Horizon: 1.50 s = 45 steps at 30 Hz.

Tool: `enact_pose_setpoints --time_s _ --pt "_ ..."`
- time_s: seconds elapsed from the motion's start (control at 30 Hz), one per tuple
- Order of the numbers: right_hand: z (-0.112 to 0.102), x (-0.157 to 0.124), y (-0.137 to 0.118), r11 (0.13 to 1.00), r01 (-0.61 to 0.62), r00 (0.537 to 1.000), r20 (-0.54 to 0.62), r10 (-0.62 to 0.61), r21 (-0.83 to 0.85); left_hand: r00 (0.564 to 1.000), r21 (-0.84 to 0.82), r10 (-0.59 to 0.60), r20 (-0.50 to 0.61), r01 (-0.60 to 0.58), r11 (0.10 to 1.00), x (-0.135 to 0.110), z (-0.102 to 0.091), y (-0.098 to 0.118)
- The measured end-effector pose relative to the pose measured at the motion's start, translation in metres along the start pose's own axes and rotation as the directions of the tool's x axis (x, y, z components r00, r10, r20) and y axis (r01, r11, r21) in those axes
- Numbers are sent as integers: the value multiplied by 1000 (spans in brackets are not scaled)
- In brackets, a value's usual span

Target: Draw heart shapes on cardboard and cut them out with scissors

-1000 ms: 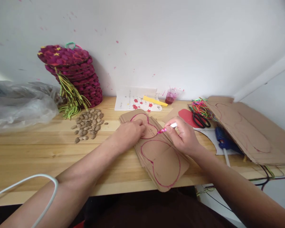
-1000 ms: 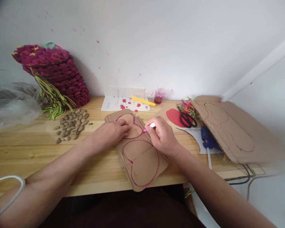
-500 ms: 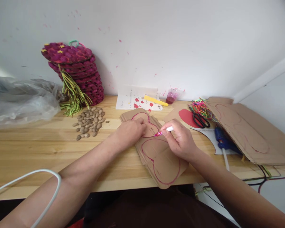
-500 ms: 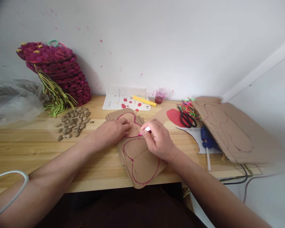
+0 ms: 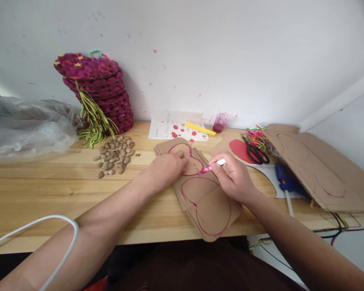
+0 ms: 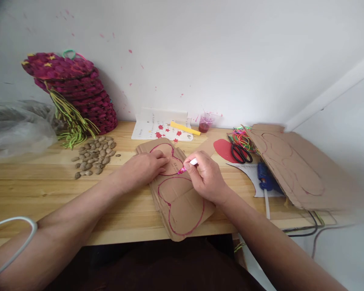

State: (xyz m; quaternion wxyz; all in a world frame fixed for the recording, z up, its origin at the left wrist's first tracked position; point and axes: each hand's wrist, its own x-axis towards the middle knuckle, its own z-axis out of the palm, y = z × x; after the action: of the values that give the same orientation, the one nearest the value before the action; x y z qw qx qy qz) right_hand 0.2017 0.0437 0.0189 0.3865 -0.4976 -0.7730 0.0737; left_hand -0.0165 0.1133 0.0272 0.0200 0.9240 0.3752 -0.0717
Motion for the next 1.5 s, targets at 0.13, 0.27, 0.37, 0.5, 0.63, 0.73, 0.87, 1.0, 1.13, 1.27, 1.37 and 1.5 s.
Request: enact_pose_setpoints --time_s 0.13,0.27,0.37,0.5,0.63,0.73,0.87,1.0,1.13,1.27,1.37,1.5 --pt "6 2 -8 999 36 999 17 -36 32 1000 2 3 4 -3 1000 0 0 -1" --pt "6 2 -5 998 7 1000 27 -8 61 1000 2 4 6 -4 1000 0 1 -1" --pt "3 2 2 999 -20 1000 22 19 45 1000 -2 5 -14 -5 1000 0 1 -1" --pt "-1 2 10 999 -30 1000 2 29 13 1000 0 5 -24 -5 1000 0 2 -1" --pt "-2 2 11 1000 -14 1000 -18 13 -19 999 -2 15 -32 -15 1000 1 4 -2" --pt "-3 2 8 999 16 1000 -22 -17 -35 999 -7 18 -40 -18 1000 2 5 -3" --pt "0 2 -1 996 90 996 8 -89 -30 999 -19 23 -25 -23 1000 2 4 -3" --pt "6 6 -10 989 150 988 38 -150 5 1000 -45 4 -14 -5 999 1 3 -3" --pt "10 10 -12 985 172 984 41 -173 14 999 -94 -8 -32 5 996 2 4 -5" --pt "12 13 -11 983 184 980 69 -185 32 999 -151 -11 -41 5 988 4 7 -8" --pt "16 16 -13 977 209 972 95 -213 51 999 -191 -14 -41 6 981 4 6 -8" --pt "20 20 -16 974 217 970 97 -223 63 999 -173 -27 -17 24 985 3 0 -6"
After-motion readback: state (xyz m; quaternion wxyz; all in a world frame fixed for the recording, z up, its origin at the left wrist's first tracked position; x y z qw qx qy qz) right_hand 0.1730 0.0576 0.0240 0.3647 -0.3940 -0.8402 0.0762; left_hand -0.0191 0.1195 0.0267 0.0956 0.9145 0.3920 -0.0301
